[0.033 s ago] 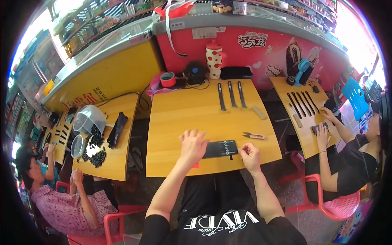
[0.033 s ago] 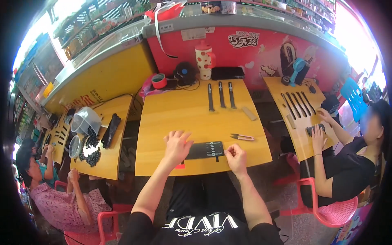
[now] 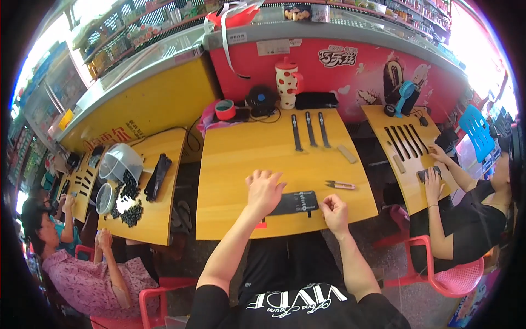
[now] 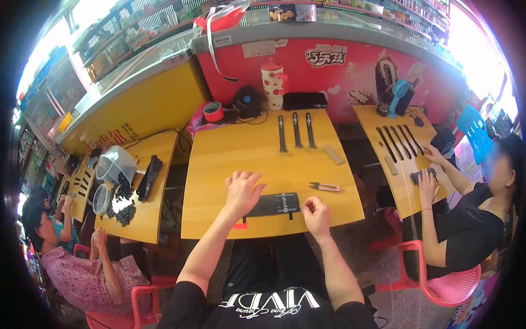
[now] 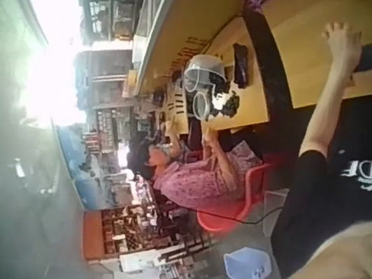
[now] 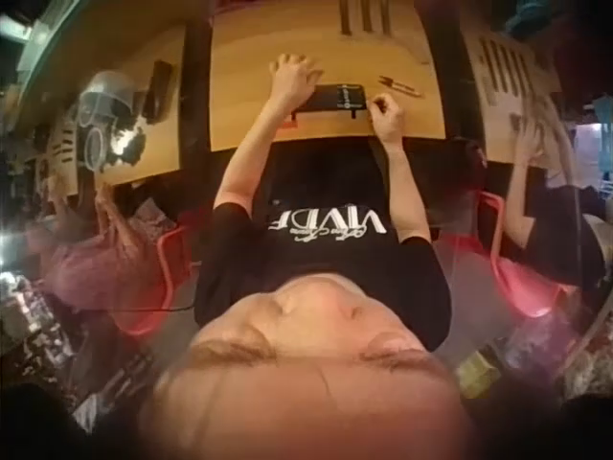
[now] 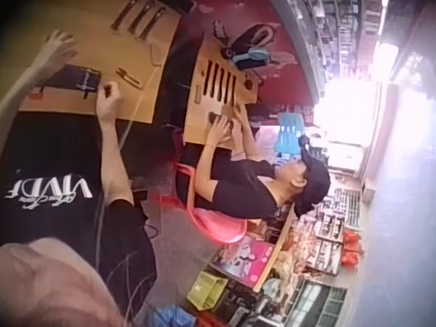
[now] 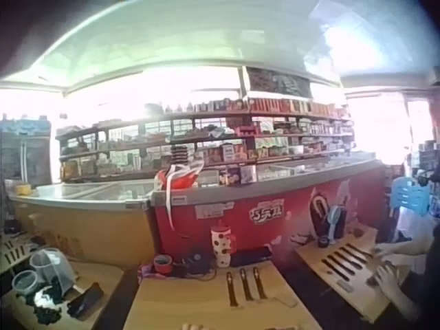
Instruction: Attaching small plastic components to black fabric straps using a template on a workbench.
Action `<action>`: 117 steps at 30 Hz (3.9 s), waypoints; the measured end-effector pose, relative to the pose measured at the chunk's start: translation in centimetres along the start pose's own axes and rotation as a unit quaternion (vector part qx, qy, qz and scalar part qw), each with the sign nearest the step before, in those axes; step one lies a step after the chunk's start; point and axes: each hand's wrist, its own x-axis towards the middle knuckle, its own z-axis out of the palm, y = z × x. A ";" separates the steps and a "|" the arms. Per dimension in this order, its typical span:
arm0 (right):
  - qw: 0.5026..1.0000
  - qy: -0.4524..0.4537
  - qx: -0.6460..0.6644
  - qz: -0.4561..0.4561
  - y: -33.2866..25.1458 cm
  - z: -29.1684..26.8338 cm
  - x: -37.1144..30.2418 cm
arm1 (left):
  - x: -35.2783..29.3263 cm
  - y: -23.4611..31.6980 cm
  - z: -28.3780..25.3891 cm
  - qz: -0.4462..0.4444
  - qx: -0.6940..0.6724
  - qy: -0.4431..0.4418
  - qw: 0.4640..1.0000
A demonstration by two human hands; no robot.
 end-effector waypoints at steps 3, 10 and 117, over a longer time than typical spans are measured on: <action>1.000 0.004 0.000 -0.027 0.1 0.2 -0.6 | 6.5 1.0 4.0 -0.028 0.069 -0.056 0.996; 0.999 0.000 -0.011 -0.037 -0.6 0.4 -0.9 | 13.7 -1.4 8.8 -0.168 0.207 -0.080 0.961; 0.998 -0.034 -0.046 0.036 -2.0 0.5 -0.6 | -10.4 -2.5 -2.3 -0.427 -0.426 0.036 0.797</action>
